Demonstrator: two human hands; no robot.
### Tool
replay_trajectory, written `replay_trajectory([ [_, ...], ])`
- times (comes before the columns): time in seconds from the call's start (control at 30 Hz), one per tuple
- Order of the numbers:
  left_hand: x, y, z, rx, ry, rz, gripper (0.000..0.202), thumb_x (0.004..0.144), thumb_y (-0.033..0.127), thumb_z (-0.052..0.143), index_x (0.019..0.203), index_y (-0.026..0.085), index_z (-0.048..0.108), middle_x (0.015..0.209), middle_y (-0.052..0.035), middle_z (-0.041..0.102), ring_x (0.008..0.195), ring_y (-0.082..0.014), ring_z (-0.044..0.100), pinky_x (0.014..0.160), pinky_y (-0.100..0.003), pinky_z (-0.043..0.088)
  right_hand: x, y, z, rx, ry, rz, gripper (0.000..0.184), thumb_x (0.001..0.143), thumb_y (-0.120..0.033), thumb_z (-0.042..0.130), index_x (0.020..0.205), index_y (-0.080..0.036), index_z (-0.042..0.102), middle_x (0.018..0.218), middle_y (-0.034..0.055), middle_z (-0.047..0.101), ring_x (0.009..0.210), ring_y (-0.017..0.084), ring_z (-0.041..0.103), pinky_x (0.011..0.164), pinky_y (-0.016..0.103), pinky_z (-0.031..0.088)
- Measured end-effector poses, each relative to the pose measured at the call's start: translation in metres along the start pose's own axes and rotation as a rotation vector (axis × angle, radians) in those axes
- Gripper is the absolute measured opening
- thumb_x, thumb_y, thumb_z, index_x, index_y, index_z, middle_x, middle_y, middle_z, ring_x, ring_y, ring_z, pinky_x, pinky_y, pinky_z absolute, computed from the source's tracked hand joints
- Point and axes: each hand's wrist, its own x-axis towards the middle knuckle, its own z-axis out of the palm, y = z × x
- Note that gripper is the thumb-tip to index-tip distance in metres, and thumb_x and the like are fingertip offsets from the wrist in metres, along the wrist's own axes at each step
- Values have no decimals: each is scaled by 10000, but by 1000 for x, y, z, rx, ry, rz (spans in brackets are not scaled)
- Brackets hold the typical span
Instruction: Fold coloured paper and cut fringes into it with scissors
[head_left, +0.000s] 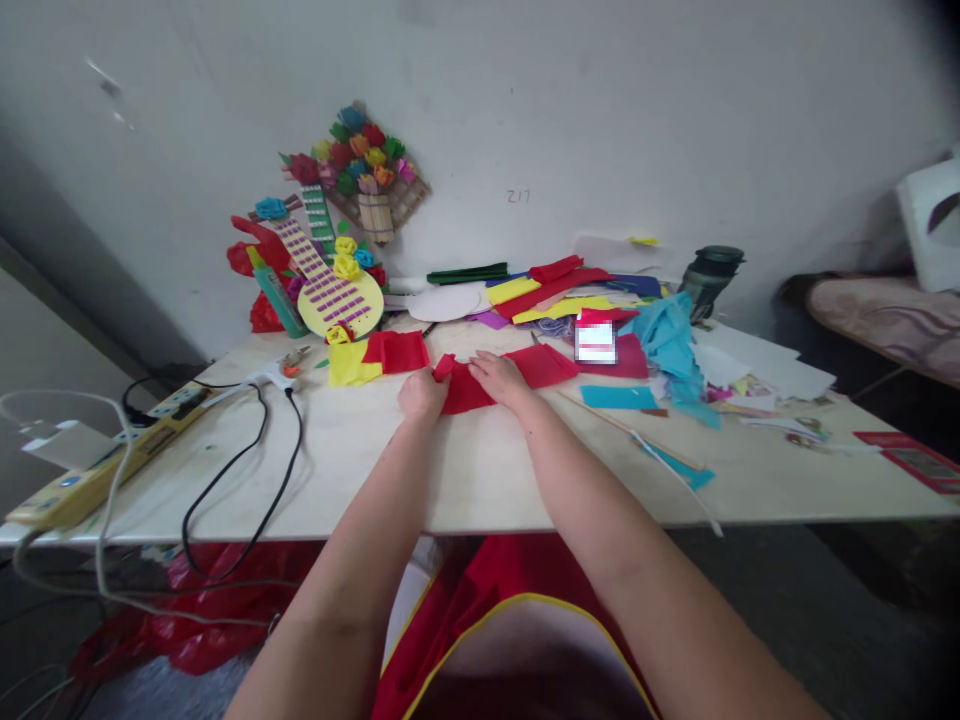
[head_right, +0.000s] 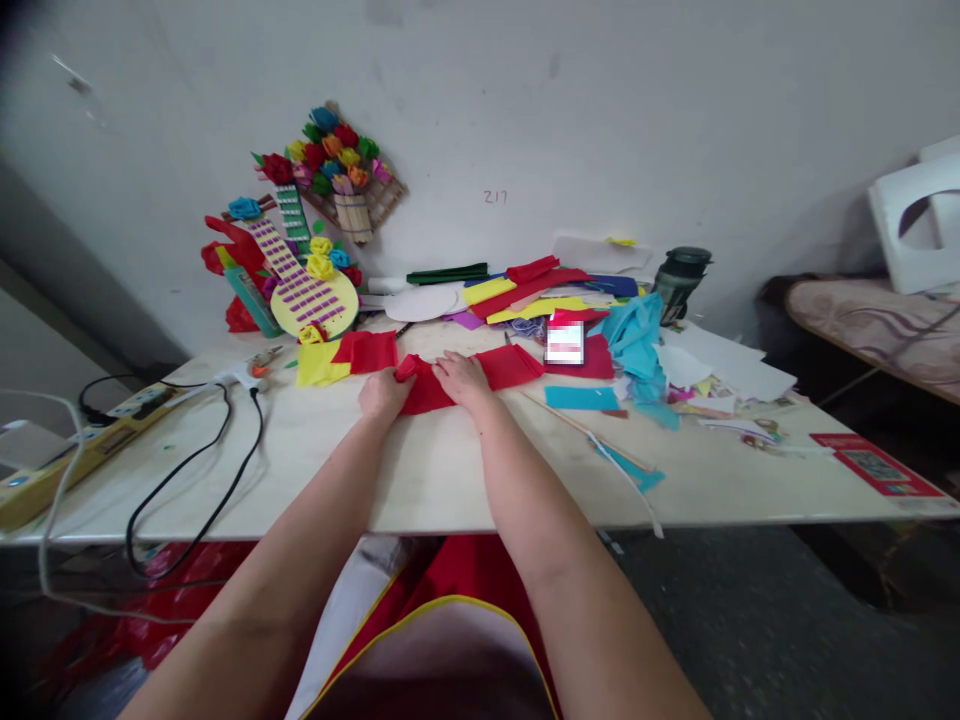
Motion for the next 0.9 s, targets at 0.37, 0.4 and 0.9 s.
replay_trajectory([
  [0.37,5,-3,1,-58,31,-26,373,756,502,509,978,240,654,1002,-114,670,974,-298,600,758,-369,461,-18,49,-34,-86,243,692,446,785,-284,463,1178,-107,576,1231,189,517,1142,340,438,926,474,303],
  [0.4,5,-4,1,-63,29,-32,371,753,501,513,980,243,654,1004,-112,670,975,-296,600,756,-366,461,-18,51,-33,-80,244,700,437,781,-282,467,1163,-110,590,1227,188,519,1134,338,441,914,465,317],
  [0.9,3,0,-1,-130,41,-39,332,747,498,505,881,227,644,934,-117,673,934,-291,606,722,-352,454,-7,48,-28,2,263,628,366,850,-238,364,1063,-194,657,1073,128,648,994,267,581,781,352,424],
])
